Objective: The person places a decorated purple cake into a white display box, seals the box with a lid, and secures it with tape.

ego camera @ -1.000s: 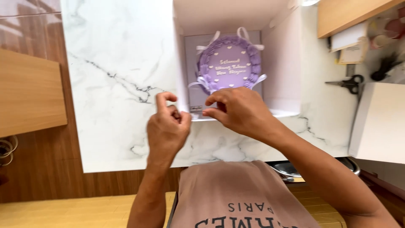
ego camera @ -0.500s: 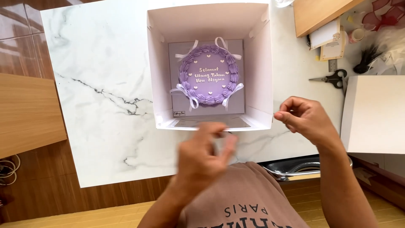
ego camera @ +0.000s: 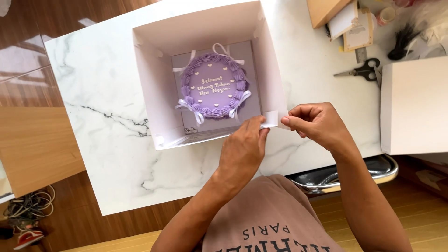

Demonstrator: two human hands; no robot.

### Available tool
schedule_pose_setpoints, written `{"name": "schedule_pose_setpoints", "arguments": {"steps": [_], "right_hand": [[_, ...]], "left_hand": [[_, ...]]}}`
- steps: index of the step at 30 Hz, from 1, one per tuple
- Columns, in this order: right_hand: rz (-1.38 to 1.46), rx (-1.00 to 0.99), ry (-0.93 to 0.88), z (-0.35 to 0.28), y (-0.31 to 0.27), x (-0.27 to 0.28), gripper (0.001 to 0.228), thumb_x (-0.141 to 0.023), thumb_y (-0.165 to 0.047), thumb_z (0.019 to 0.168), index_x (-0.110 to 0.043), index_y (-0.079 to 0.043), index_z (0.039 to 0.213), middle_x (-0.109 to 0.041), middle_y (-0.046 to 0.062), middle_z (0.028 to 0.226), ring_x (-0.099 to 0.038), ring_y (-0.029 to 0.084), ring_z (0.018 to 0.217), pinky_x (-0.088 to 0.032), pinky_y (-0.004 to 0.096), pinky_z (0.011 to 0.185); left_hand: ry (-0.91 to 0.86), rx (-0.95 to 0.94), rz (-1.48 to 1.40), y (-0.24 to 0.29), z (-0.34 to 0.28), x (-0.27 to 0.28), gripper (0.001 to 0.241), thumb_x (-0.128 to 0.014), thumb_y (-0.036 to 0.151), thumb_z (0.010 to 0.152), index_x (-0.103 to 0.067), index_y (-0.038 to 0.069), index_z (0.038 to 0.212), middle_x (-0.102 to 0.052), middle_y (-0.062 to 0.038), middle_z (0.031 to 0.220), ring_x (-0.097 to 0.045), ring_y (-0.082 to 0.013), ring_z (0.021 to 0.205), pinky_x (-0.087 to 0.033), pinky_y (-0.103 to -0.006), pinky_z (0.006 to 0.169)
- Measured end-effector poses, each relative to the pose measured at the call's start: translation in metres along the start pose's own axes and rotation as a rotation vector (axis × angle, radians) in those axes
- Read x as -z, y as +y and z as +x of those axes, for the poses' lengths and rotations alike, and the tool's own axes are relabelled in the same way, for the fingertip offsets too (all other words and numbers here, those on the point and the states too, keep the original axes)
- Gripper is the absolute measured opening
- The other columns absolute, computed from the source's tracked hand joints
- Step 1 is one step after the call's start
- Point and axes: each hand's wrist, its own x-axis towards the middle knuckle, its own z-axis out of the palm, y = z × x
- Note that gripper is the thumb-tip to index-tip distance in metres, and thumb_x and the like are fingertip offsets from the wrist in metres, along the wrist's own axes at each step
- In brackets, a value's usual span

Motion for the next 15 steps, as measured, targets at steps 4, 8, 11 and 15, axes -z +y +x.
{"name": "schedule_pose_setpoints", "arguments": {"steps": [4, 8, 11, 15], "right_hand": [[-0.247, 0.066, 0.146, -0.014, -0.014, -0.009, 0.021, -0.076, -0.025, 0.087, -0.08, -0.005, 0.085, -0.065, 0.003, 0.058, -0.053, 0.007, 0.05, -0.04, 0.024, 0.046], [-0.37, 0.124, 0.192, -0.016, -0.019, -0.014, 0.02, -0.074, -0.024, 0.085, -0.08, -0.005, 0.087, -0.07, 0.004, 0.06, -0.058, 0.008, 0.05, -0.045, 0.025, 0.048], [-0.287, 0.104, 0.161, -0.009, -0.006, -0.019, 0.02, -0.074, -0.023, 0.087, -0.079, -0.004, 0.085, -0.067, 0.002, 0.059, -0.054, 0.007, 0.05, -0.042, 0.024, 0.047], [0.068, 0.075, 0.076, -0.003, 0.009, -0.026, 0.018, -0.074, -0.019, 0.089, -0.078, -0.002, 0.083, -0.061, -0.004, 0.061, -0.047, 0.003, 0.054, -0.036, 0.021, 0.048]], "left_hand": [[0.022, -0.06, -0.001, 0.0, -0.002, -0.002, 0.024, -0.065, 0.012, 0.098, -0.063, 0.0, 0.117, -0.073, -0.017, 0.108, -0.075, -0.0301, 0.078, -0.06, -0.0368, 0.065], [0.027, -0.1, -0.001, 0.005, -0.001, -0.002, 0.023, -0.064, 0.007, 0.096, -0.064, -0.001, 0.118, -0.073, -0.017, 0.108, -0.075, -0.0312, 0.082, -0.06, -0.0383, 0.069], [0.009, -0.077, -0.018, 0.008, 0.0, -0.005, 0.025, -0.065, 0.009, 0.096, -0.064, -0.001, 0.119, -0.074, -0.017, 0.106, -0.075, -0.0307, 0.083, -0.059, -0.0384, 0.069], [0.019, -0.041, -0.058, 0.006, 0.001, -0.007, 0.029, -0.069, 0.013, 0.094, -0.064, -0.001, 0.119, -0.076, -0.018, 0.102, -0.076, -0.0307, 0.085, -0.059, -0.0379, 0.071]]}}
